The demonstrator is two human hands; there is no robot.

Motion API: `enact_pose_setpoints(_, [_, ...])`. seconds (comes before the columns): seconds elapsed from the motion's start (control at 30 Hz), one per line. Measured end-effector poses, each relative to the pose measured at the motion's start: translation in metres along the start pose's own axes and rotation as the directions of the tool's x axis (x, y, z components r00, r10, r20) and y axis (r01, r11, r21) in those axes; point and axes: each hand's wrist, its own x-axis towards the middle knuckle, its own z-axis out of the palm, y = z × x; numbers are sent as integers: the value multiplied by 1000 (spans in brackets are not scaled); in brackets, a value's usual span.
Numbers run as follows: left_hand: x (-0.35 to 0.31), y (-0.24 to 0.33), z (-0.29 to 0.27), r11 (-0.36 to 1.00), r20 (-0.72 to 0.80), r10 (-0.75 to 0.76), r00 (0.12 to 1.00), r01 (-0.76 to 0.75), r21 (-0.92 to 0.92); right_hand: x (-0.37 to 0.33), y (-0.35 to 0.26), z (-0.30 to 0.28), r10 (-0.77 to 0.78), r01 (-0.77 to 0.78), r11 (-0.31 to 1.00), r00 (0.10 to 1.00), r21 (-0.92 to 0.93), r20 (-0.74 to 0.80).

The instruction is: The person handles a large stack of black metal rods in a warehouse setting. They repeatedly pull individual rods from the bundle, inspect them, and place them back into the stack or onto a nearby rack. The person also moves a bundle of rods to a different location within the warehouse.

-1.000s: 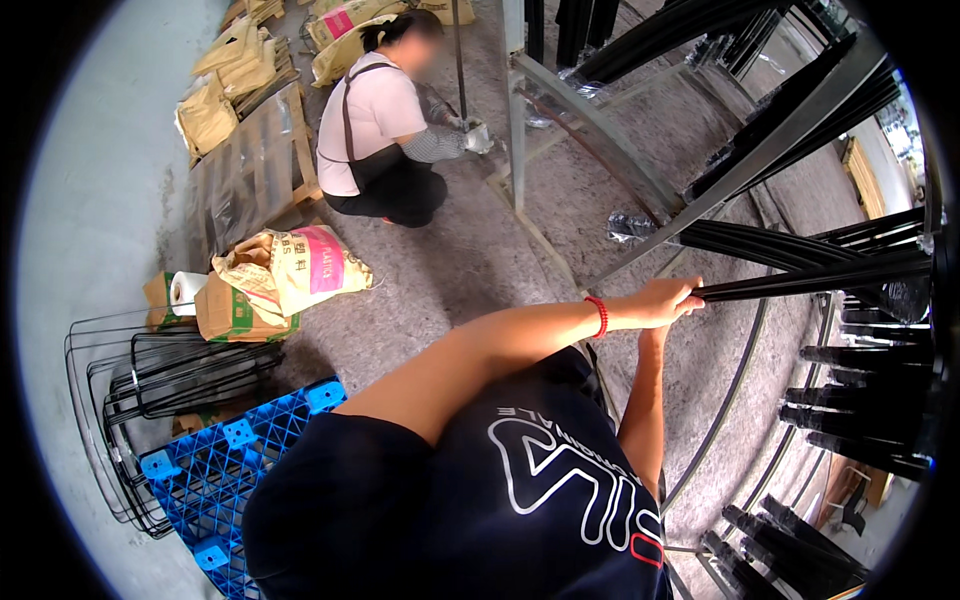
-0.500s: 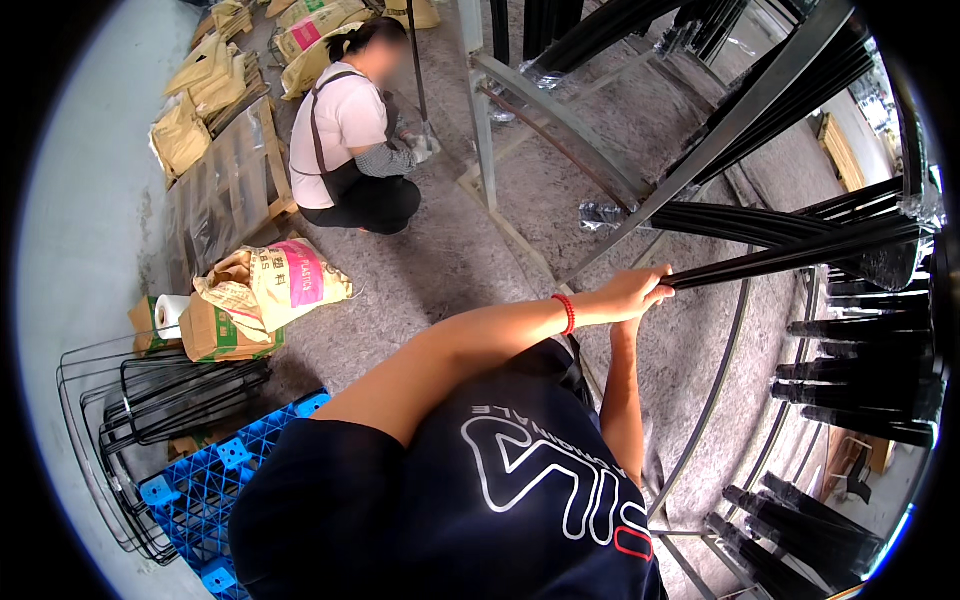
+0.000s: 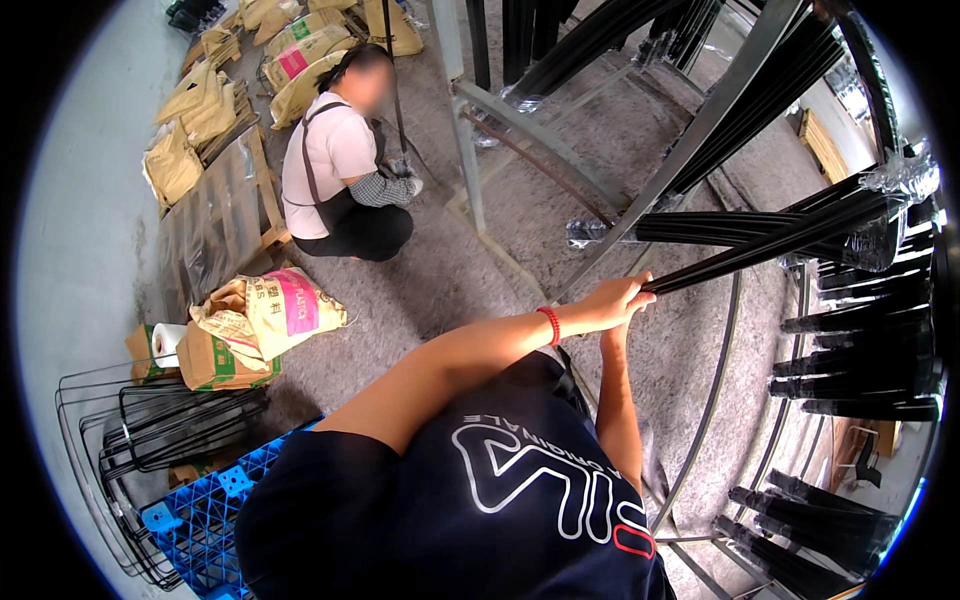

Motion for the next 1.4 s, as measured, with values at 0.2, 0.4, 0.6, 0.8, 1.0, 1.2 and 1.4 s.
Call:
enact_pose_setpoints(0.2, [-13, 8, -6, 996, 28, -44, 999, 42, 80, -17, -27, 15, -36, 36, 997, 999, -74, 2])
enact_pose_setpoints(0.4, [-4, 0, -1, 999, 39, -23, 999, 21, 42, -8, -29, 9, -35, 34, 994, 999, -104, -13])
enact_pose_setpoints(0.6, [-7, 0, 2, 999, 46, -32, 998, 32, 9, -8, -26, 9, -37, 31, 988, 999, -154, -37])
enact_pose_setpoints(0.8, [-6, -11, 3, 999, 56, 46, 997, -47, 16, -8, -20, 10, -34, 26, 987, 998, -157, -53])
enact_pose_setpoints(1.0, [6, -25, 10, 998, 45, 70, 997, -70, -7, -2, -15, 11, -42, 32, 986, 998, -165, -53])
enact_pose_setpoints(1.2, [-3, -19, 4, 999, 58, 31, 998, -32, 11, -7, -13, 12, -41, 31, 981, 998, -190, -49])
enact_pose_setpoints(1.4, [0, -28, 4, 996, 70, 79, 994, -76, -42, -8, -8, 14, -47, 38, 973, 998, -227, -34])
